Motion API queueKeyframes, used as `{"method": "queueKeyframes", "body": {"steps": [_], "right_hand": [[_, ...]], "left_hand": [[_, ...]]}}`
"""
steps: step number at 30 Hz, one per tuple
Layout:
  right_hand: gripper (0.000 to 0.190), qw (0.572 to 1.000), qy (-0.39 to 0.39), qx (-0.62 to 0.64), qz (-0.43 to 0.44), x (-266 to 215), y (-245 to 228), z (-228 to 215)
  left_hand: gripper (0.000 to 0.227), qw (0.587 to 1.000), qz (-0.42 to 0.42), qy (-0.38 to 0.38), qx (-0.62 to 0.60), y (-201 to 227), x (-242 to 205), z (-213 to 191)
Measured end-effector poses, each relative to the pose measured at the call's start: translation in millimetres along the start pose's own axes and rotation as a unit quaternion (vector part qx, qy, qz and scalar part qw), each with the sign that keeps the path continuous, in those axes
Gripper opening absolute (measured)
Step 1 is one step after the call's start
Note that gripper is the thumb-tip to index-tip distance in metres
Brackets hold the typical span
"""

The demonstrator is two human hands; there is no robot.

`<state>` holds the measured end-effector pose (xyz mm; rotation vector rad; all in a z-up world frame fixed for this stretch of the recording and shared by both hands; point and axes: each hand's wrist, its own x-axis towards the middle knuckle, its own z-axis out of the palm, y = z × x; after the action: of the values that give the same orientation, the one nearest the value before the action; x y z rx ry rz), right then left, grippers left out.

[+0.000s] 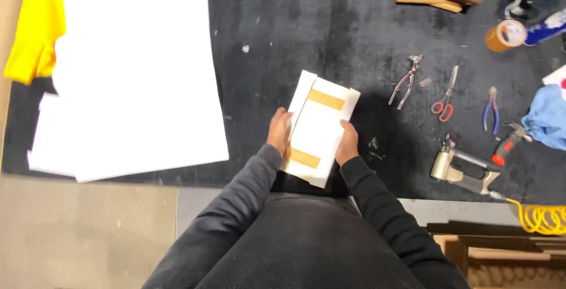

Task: Stretching canvas over a wooden frame using canvas pliers and a pneumatic staple gun on a workshop table.

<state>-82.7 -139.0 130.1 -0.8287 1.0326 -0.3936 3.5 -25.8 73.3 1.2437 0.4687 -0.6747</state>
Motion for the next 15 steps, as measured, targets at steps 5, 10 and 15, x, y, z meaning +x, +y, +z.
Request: {"method": "queueKeyframes", "body": {"steps": [5, 10, 15], "right_hand": [[0.042, 0.984, 0.011, 0.088, -0.157, 72.8, 28.7, -44.5], [0.051, 0.948, -0.02, -0.012, -0.318, 51.3, -9.9, -50.9], [0.034, 0.946, -0.009, 0.091, -0.31, 110.3, 3.4, -67.5]], "left_hand": [[0.022, 0.967, 0.193, -0.157, -0.056, -0.8, 10.9, -2.9], [0.04, 0.942, 0.193, -0.272, -0.043, 1.7, 4.4, 14.4], [0.034, 0.967, 0.123, -0.222, -0.002, -35.1, 43.6, 32.4]]}}
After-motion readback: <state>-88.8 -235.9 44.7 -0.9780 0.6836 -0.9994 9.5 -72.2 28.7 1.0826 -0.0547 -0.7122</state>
